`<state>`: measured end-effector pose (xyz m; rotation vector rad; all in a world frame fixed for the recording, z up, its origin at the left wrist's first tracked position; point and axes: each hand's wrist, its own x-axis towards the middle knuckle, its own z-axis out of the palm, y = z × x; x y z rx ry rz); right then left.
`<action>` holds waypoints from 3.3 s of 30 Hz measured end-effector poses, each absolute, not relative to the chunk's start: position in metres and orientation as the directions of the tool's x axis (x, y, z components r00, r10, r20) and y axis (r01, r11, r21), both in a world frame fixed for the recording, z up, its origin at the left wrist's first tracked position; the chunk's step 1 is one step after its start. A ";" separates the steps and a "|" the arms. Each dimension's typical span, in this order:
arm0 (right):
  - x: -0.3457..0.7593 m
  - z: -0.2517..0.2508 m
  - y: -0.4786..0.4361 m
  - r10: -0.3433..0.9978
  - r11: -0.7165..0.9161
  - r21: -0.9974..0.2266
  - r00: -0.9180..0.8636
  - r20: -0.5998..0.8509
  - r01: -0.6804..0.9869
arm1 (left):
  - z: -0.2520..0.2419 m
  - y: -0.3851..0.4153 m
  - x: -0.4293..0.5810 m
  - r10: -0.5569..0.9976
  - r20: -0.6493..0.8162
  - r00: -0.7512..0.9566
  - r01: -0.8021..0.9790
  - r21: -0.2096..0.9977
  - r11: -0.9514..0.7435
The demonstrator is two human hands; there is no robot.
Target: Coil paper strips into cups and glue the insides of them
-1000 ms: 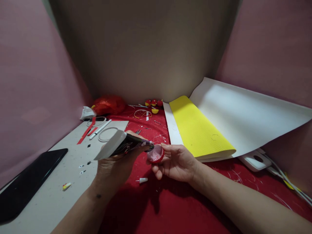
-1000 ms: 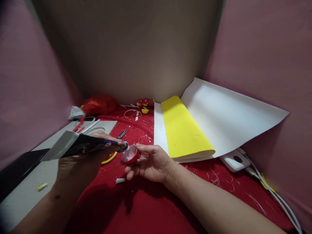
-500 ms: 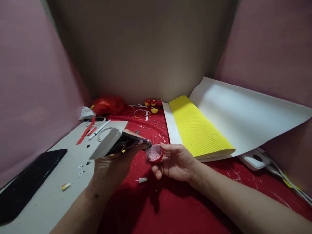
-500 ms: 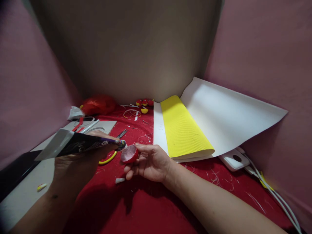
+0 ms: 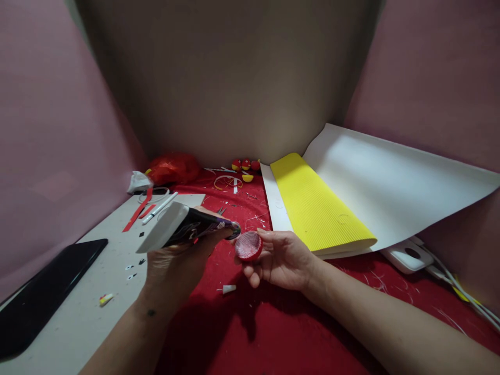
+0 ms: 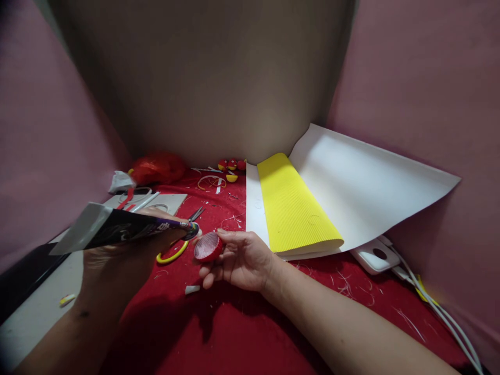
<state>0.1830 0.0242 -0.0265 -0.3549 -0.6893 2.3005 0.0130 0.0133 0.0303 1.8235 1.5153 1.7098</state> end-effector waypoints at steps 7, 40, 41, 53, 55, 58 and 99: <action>0.182 -0.022 0.023 0.710 -0.618 -0.534 -0.701 -0.065 -0.577 | 0.030 0.011 0.012 0.827 0.495 -0.265 0.369 0.845 -0.387; 0.182 -0.023 0.027 0.729 -0.605 -0.535 -0.681 -0.074 -0.589 | 0.031 0.010 0.021 0.843 0.470 -0.263 0.356 0.859 -0.367; 0.182 -0.023 0.027 0.727 -0.610 -0.535 -0.682 -0.083 -0.585 | 0.031 0.010 0.021 0.833 0.494 -0.251 0.368 0.844 -0.390; 0.183 -0.025 0.027 0.721 -0.603 -0.546 -0.690 -0.062 -0.581 | 0.032 0.009 0.014 0.892 0.352 -0.283 0.283 0.920 -0.273; 0.184 -0.026 0.027 0.717 -0.584 -0.570 -0.696 -0.029 -0.578 | 0.031 0.010 0.013 0.909 0.315 -0.274 0.245 0.936 -0.250; 0.183 -0.026 0.027 0.716 -0.569 -0.594 -0.698 -0.017 -0.569 | 0.031 0.009 0.016 0.933 0.260 -0.248 0.223 0.953 -0.206; 0.183 -0.026 0.026 0.681 -0.558 -0.603 -0.730 0.061 -0.570 | 0.024 0.007 0.023 0.897 0.442 -0.018 0.349 0.844 -0.408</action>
